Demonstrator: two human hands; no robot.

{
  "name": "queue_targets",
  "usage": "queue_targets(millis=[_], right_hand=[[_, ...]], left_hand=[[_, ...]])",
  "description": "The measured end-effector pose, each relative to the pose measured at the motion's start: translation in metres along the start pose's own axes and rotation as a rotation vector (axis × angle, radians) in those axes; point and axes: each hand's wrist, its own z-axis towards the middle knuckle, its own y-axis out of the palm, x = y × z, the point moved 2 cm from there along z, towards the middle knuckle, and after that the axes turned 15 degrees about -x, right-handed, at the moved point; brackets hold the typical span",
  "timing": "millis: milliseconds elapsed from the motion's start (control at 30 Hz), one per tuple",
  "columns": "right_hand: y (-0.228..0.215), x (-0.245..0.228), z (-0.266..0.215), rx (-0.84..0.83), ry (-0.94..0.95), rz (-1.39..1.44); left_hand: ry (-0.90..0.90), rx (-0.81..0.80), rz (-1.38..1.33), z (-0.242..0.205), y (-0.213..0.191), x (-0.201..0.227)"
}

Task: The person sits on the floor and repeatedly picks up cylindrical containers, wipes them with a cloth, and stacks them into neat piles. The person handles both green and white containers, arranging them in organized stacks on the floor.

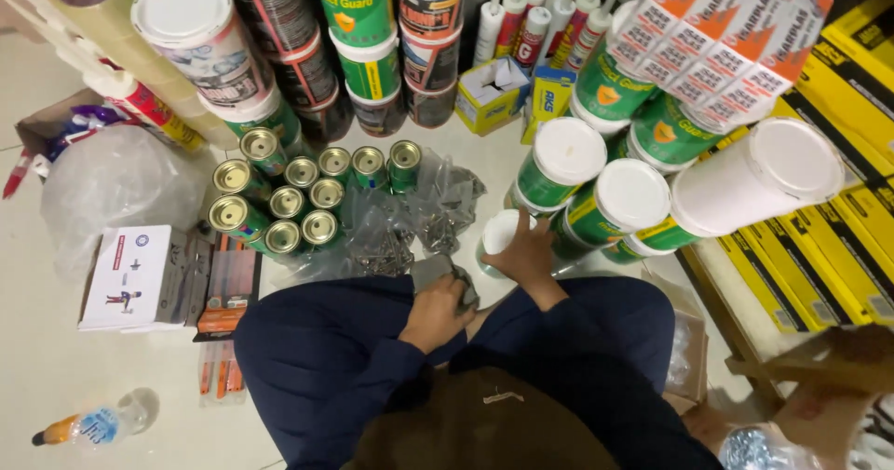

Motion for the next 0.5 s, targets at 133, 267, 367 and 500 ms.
queue_targets(millis=[133,267,367,500], right_hand=[[-0.012,-0.012,-0.013,-0.081,0.106,0.062],[-0.052,-0.043,-0.042,-0.046,0.069,0.036],[-0.084,-0.067,-0.054,-0.037,-0.020,-0.052],[-0.129,-0.130,-0.059,0.433,-0.525,-0.047]], left_hand=[[-0.028,-0.044,-0.054,0.003,-0.007,-0.003],[-0.038,-0.045,-0.127,0.008,-0.021,-0.003],[-0.078,-0.066,-0.224,0.004,-0.035,0.004],[-0.135,-0.037,-0.276,0.007,-0.037,0.001]])
